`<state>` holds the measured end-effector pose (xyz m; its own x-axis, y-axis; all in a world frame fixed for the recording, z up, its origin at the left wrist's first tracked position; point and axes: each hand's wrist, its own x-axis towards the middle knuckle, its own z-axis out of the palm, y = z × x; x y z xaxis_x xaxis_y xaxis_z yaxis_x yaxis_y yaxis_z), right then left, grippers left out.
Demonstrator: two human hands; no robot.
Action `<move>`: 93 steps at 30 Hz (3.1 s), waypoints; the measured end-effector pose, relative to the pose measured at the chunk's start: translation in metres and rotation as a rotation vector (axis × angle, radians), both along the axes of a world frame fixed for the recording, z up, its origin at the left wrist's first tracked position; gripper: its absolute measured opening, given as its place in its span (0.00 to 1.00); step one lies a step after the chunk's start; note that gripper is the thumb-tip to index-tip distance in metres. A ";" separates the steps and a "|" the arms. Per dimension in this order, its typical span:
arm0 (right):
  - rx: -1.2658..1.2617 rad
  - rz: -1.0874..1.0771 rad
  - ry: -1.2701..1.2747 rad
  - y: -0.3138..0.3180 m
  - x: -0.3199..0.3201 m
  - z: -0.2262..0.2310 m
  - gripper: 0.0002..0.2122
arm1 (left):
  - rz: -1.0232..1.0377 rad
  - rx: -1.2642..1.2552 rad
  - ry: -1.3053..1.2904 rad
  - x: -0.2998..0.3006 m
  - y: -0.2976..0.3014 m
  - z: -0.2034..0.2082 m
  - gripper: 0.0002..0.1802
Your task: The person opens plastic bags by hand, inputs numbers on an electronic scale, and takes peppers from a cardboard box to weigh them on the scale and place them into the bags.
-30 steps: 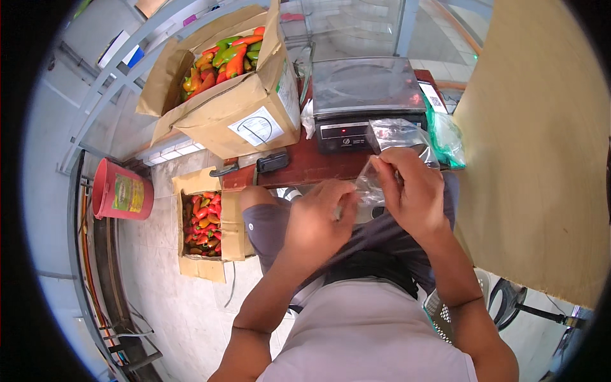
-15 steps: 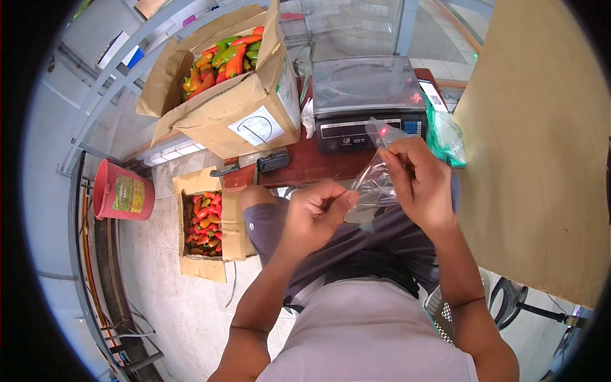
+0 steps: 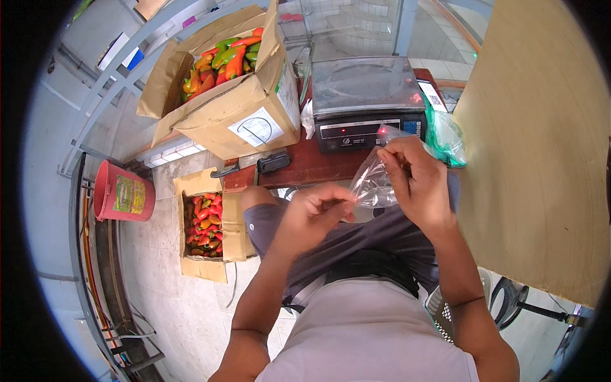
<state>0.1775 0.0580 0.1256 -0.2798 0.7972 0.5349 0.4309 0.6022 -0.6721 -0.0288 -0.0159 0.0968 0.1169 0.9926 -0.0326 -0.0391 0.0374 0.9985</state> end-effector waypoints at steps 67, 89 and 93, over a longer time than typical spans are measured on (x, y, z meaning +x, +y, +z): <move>-0.372 0.309 0.103 -0.027 -0.002 -0.002 0.07 | 0.100 0.117 -0.083 0.001 0.004 -0.013 0.08; -1.067 0.177 0.883 0.001 -0.021 -0.120 0.08 | 0.497 0.066 0.224 -0.019 0.046 -0.140 0.12; -1.268 0.360 0.931 0.002 -0.011 -0.113 0.08 | 0.429 -0.465 -0.887 -0.005 0.043 -0.098 0.17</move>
